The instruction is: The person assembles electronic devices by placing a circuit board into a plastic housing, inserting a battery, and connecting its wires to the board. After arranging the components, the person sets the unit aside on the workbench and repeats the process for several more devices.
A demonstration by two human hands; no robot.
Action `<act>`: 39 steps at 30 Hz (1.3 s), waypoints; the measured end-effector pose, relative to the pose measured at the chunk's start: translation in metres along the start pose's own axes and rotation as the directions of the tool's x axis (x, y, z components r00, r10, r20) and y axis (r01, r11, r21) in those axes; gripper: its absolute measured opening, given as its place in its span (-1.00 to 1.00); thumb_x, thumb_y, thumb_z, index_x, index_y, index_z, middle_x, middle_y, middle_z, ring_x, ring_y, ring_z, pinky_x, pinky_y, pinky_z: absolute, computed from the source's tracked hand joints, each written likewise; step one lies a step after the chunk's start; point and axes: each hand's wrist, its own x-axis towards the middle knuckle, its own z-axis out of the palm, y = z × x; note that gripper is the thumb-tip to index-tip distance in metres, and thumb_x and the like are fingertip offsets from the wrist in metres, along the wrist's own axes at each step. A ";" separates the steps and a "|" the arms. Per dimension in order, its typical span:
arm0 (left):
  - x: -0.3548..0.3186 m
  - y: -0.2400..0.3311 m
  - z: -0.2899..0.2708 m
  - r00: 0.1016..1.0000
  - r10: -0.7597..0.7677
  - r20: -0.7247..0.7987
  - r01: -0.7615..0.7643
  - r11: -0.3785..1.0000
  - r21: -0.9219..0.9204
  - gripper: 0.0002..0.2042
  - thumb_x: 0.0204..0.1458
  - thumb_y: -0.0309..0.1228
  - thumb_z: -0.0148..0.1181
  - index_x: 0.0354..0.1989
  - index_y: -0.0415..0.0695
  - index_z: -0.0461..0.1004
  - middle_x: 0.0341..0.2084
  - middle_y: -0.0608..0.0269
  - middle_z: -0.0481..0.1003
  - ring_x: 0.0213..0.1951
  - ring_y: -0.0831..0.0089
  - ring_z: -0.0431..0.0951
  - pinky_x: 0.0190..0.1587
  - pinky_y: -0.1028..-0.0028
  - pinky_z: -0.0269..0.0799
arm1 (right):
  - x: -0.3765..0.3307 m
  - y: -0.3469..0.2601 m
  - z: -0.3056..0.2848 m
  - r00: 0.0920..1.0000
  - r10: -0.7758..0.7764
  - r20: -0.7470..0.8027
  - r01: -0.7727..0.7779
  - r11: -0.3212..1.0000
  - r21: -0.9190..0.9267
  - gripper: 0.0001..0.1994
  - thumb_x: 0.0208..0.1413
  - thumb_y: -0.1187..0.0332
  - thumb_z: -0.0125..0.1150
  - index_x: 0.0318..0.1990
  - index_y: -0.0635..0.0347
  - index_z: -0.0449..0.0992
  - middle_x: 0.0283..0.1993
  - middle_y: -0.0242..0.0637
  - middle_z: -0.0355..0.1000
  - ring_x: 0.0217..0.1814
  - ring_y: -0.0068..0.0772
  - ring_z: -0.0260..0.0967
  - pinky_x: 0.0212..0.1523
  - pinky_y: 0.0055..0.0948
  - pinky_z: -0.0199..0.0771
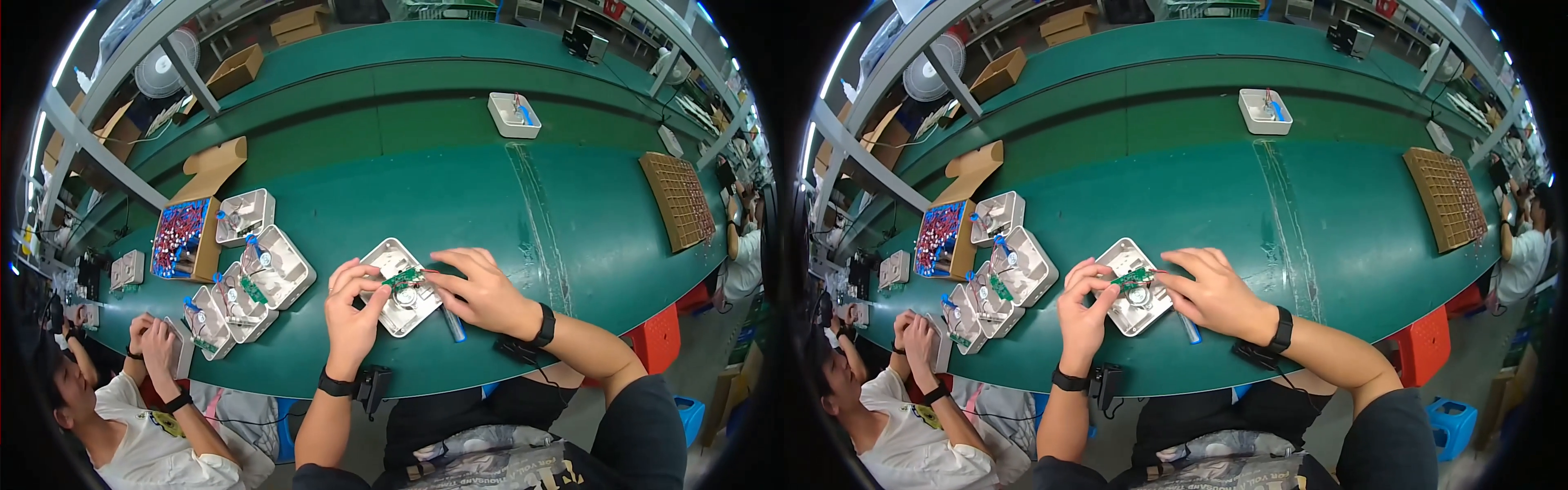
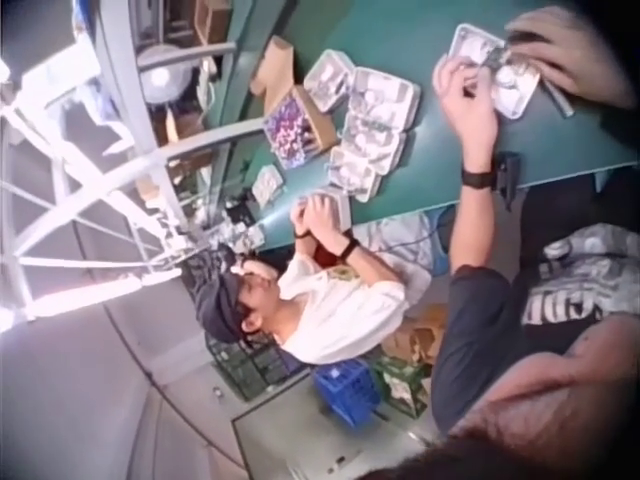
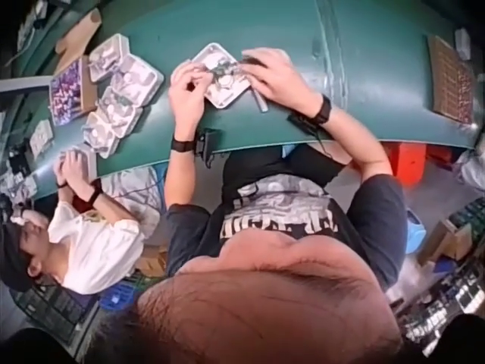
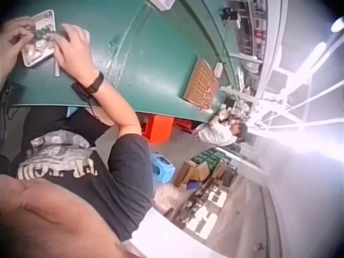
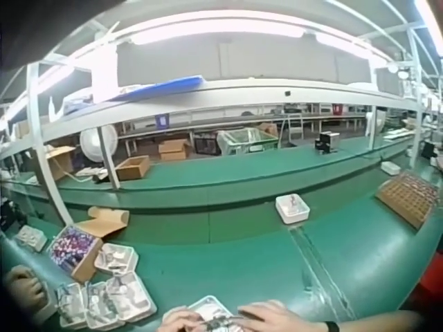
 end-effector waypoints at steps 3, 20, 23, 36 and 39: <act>0.002 0.000 -0.003 1.000 -0.015 0.010 0.015 1.000 -0.013 -0.92 0.06 -0.50 0.47 -0.34 -0.19 0.68 -0.06 0.26 0.68 0.31 0.05 0.45 0.33 0.12 0.33 | 0.013 0.001 -0.010 0.998 -0.061 -0.029 0.058 0.994 -0.088 -0.68 0.05 0.47 0.48 0.01 0.10 0.71 0.27 -0.16 0.52 0.30 -0.07 0.49 0.18 -0.12 0.51; 0.010 0.002 -0.012 0.986 -0.079 0.145 0.077 0.997 0.014 -0.60 0.07 -0.53 0.41 0.12 -0.22 0.59 0.02 0.13 0.63 0.22 0.09 0.55 0.26 0.21 0.43 | 0.022 0.021 0.004 0.979 -0.202 -0.039 0.204 0.977 0.062 -0.78 0.05 0.47 0.50 -0.13 0.22 0.69 0.10 -0.18 0.63 -0.20 -0.22 0.67 -0.15 -0.31 0.71; 0.020 -0.006 -0.008 0.977 -0.081 0.195 0.069 0.996 0.064 -0.60 0.05 -0.52 0.41 0.11 -0.25 0.59 0.02 0.04 0.62 0.14 0.04 0.60 0.26 0.20 0.45 | 0.018 0.022 0.005 0.986 -0.155 -0.065 0.159 0.984 0.076 -0.79 0.05 0.50 0.49 -0.14 0.23 0.69 0.12 -0.18 0.63 -0.22 -0.23 0.68 -0.19 -0.32 0.73; 0.022 -0.012 0.005 0.976 0.101 0.193 -0.122 0.988 0.099 -0.63 0.01 -0.57 0.45 0.03 -0.31 0.63 -0.07 0.00 0.65 -0.03 0.11 0.69 0.09 0.29 0.56 | 0.014 0.021 0.006 0.992 0.055 -0.115 -0.048 0.997 0.061 -0.81 0.05 0.57 0.47 -0.15 0.26 0.69 0.06 -0.16 0.67 -0.26 -0.29 0.70 -0.27 -0.41 0.76; 0.020 -0.016 0.005 0.976 0.102 0.193 -0.120 0.989 0.085 -0.63 0.00 -0.58 0.44 0.03 -0.31 0.63 -0.07 0.00 0.65 -0.04 0.11 0.68 0.09 0.29 0.56 | 0.012 0.021 0.012 0.984 0.095 -0.149 -0.077 0.990 0.122 -0.81 0.04 0.59 0.49 -0.18 0.26 0.69 0.06 -0.14 0.68 -0.29 -0.32 0.70 -0.34 -0.46 0.74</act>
